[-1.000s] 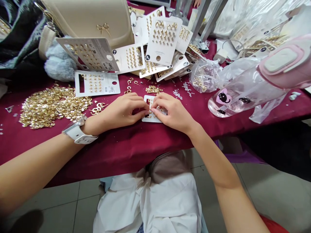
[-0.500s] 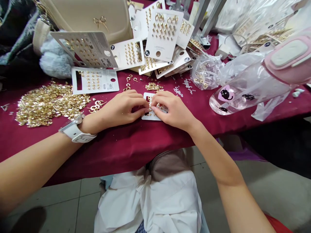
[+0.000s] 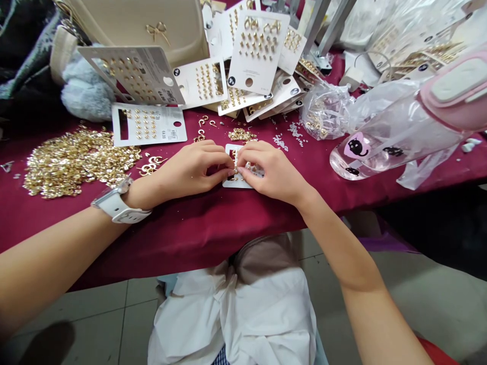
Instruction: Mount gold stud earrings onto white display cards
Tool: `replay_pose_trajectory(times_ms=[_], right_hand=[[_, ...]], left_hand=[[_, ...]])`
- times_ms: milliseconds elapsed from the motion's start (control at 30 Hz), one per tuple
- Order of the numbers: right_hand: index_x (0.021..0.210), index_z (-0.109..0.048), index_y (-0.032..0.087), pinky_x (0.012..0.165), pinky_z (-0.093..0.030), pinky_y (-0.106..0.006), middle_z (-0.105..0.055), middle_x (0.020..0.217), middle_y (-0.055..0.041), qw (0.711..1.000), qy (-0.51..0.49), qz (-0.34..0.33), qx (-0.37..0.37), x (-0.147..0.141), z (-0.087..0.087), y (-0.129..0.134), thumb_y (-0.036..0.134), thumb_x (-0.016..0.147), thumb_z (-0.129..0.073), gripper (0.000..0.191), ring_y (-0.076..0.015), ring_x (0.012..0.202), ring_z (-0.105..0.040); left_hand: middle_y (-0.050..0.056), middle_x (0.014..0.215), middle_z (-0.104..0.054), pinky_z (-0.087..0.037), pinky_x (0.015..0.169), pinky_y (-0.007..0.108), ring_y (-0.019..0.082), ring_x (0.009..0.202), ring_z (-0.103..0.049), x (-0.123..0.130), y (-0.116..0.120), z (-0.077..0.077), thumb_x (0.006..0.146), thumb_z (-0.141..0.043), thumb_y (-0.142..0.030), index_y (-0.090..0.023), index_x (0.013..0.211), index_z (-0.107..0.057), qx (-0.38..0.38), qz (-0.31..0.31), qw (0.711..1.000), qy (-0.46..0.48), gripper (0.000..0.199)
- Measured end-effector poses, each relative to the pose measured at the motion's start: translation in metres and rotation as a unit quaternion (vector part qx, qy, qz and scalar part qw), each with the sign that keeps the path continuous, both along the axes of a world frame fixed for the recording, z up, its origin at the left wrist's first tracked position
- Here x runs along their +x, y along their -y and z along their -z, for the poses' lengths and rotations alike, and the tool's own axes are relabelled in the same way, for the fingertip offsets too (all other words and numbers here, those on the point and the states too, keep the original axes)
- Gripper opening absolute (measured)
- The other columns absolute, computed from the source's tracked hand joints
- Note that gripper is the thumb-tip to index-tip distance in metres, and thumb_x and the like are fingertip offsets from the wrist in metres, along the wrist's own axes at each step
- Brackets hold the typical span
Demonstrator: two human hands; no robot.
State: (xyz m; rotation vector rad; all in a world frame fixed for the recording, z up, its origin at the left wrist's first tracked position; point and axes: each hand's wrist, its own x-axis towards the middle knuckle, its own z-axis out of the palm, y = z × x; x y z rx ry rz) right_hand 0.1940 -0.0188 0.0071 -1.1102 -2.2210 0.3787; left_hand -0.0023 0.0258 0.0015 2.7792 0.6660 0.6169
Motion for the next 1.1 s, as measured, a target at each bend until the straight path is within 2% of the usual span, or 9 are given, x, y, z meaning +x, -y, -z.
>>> replay_pose_trajectory(times_ms=[200, 367, 433, 633, 1100], right_hand=[[0.077, -0.063, 0.021, 0.086, -0.049, -0.033, -0.068, 0.093, -0.0039, 1.0, 0.006, 0.0, -0.011, 0.0014, 0.0001, 0.0, 0.017, 0.082, -0.058, 0.008, -0.0194, 0.092, -0.063], [0.08, -0.063, 0.02, 0.069, -0.049, -0.029, -0.066, 0.086, -0.0033, 0.999, -0.011, 0.036, -0.019, -0.0002, -0.0012, 0.0009, 0.021, 0.083, -0.058, 0.006, -0.0157, 0.075, -0.06], [0.079, -0.063, 0.02, 0.067, -0.048, -0.029, -0.065, 0.084, -0.0031, 0.999, -0.012, 0.038, -0.01, -0.0007, -0.0011, 0.0008, 0.02, 0.083, -0.058, 0.006, -0.0153, 0.073, -0.058], [0.078, -0.063, 0.019, 0.067, -0.049, -0.028, -0.067, 0.087, -0.003, 1.0, -0.008, 0.021, -0.001, -0.0011, -0.0011, 0.0009, 0.015, 0.081, -0.057, 0.008, -0.0146, 0.075, -0.06], [0.076, -0.063, 0.02, 0.069, -0.052, -0.03, -0.068, 0.087, -0.0037, 1.0, 0.002, 0.016, -0.015, -0.0009, -0.004, 0.0006, 0.015, 0.081, -0.057, 0.009, -0.0161, 0.078, -0.063]], left_hand=[[0.004, 0.073, -0.064, -0.039, 0.068, 0.026, 0.015, 0.07, -0.054, 0.0, -0.0004, -0.0002, 0.088, -0.053, -0.021, -0.013, 0.081, -0.067, 0.0, 0.0, 1.0, -0.001, 0.017], [0.004, 0.074, -0.064, -0.039, 0.069, 0.026, 0.015, 0.07, -0.055, 0.0002, -0.0005, -0.0005, 0.088, -0.054, -0.02, -0.013, 0.083, -0.068, 0.003, -0.002, 1.0, -0.007, 0.017], [0.004, 0.074, -0.064, -0.039, 0.069, 0.026, 0.015, 0.071, -0.054, 0.0003, -0.0002, -0.0008, 0.088, -0.053, -0.02, -0.013, 0.083, -0.068, 0.004, -0.002, 1.0, -0.008, 0.017], [0.004, 0.073, -0.063, -0.04, 0.07, 0.026, 0.015, 0.071, -0.054, 0.0002, -0.0001, 0.0, 0.09, -0.051, -0.022, -0.013, 0.083, -0.068, -0.004, 0.0, 1.0, -0.001, 0.02], [0.004, 0.073, -0.062, -0.041, 0.071, 0.027, 0.015, 0.07, -0.053, 0.0003, 0.0, -0.0014, 0.089, -0.053, -0.022, -0.014, 0.082, -0.067, -0.01, -0.004, 1.0, -0.01, 0.018]])
